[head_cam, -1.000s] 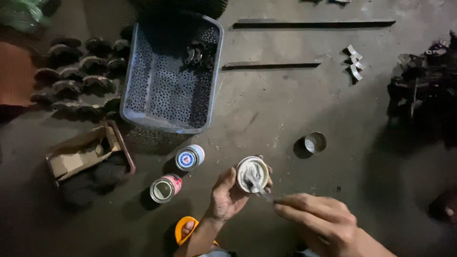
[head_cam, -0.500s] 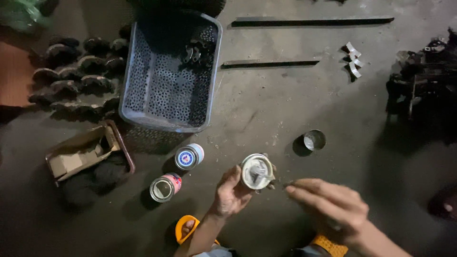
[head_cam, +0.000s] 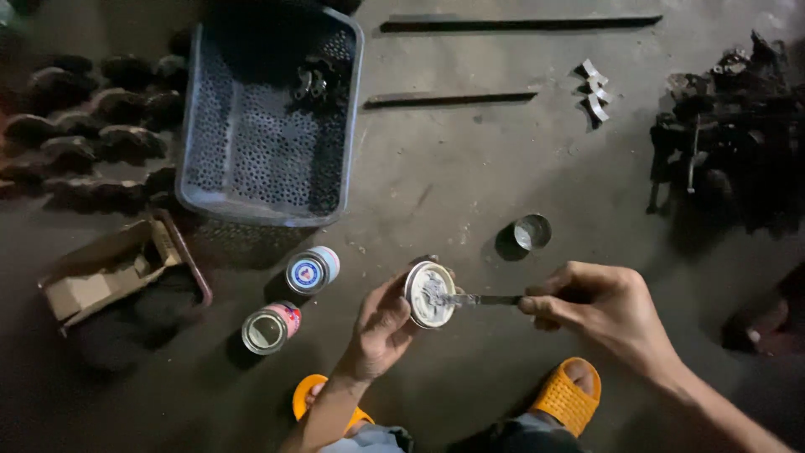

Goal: Prepare and mix automotive body filler putty on a metal lid.

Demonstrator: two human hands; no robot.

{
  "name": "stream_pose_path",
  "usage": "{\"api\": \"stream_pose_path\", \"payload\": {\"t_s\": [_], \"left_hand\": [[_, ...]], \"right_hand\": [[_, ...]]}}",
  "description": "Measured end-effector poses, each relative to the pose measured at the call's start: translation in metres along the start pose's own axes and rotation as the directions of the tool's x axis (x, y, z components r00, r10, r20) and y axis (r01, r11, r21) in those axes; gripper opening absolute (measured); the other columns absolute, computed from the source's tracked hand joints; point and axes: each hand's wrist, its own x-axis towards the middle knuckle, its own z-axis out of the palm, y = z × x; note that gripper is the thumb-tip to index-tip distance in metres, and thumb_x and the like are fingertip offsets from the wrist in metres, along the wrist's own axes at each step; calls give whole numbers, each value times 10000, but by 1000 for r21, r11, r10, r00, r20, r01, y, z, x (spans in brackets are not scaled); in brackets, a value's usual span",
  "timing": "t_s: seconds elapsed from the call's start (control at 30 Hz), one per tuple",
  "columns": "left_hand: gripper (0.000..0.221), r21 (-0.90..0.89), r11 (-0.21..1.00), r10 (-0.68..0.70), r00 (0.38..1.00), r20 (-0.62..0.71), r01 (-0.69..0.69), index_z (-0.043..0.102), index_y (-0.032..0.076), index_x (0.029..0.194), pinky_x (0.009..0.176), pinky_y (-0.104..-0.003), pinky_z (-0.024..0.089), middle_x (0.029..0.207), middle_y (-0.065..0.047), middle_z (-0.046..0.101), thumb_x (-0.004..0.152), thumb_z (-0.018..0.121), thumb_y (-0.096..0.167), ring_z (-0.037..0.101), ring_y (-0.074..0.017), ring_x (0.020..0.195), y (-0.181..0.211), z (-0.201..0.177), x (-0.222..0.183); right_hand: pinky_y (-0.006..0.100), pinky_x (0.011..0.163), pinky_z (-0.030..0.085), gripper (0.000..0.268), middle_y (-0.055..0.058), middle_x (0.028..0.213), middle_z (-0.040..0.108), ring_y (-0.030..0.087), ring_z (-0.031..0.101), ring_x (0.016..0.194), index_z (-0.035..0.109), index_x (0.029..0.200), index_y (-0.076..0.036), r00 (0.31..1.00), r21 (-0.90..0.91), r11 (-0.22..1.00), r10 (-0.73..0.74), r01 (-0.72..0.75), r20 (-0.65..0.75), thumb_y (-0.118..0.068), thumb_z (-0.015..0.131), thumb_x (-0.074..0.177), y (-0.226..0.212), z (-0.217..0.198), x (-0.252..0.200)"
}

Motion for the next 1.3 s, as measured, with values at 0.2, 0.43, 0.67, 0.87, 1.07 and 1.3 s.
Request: {"api": "stream_pose_path", "payload": {"t_s": [0.2, 0.43, 0.67, 0.87, 1.07, 1.3], "left_hand": [[673, 62, 998, -9, 999, -41, 12, 400, -63, 1528, 1163, -414, 429, 1484, -221, 552, 1026, 645, 313, 532, -299, 1389, 7, 17, 3], [618, -3, 999, -39, 997, 61, 40, 425, -87, 1520, 1194, -459, 441, 1452, -250, 570, 1094, 561, 339, 581, -330, 1355, 18, 33, 2], [633, -15, 1000, -12, 997, 82, 14, 400, -86, 1532, 1209, -487, 440, 1490, -249, 543, 1087, 554, 338, 579, -353, 1353, 12, 46, 3], [620, -31, 999, 31, 997, 68, -29, 405, -74, 1537, 1191, -508, 464, 1487, -262, 541, 1083, 573, 314, 590, -376, 1350, 9, 41, -1], [633, -33, 999, 43, 990, 133, -39, 425, -78, 1548, 1202, -488, 454, 1513, -258, 537, 1094, 586, 334, 584, -366, 1364, -5, 32, 9], [618, -5, 998, 56, 993, 105, -56, 453, -111, 1514, 1224, -505, 451, 1512, -260, 546, 1108, 562, 343, 578, -362, 1379, -1, 29, 10]], "right_hand": [[400, 590, 552, 337, 110, 851, 700, 279, 678, 706, 749, 1043, -25, 676, -550, 455, -672, 700, 304, -152, 805, 735, -11, 4, -13], [421, 615, 555, 349, 127, 931, 648, 314, 662, 759, 642, 1113, 1, 572, -541, 286, -659, 791, 488, -73, 686, 775, -22, -12, -20], [413, 700, 575, 248, 105, 954, 650, 302, 690, 913, 637, 1083, -54, 658, -645, 250, -535, 722, 530, -180, 715, 884, -3, -19, -16], [375, 676, 606, 530, 209, 1149, 651, 354, 688, 1013, 620, 1256, 15, 550, -613, -16, -423, 790, 720, -108, 656, 742, 25, -13, -25], [414, 723, 629, 602, 202, 1132, 647, 326, 692, 953, 610, 1243, 22, 555, -733, -148, -560, 664, 616, -264, 635, 714, -15, -7, -21], [372, 538, 574, 498, 199, 1118, 679, 345, 709, 933, 632, 1166, -24, 494, -626, -10, -603, 780, 626, -280, 626, 739, -16, 2, -20]]}}
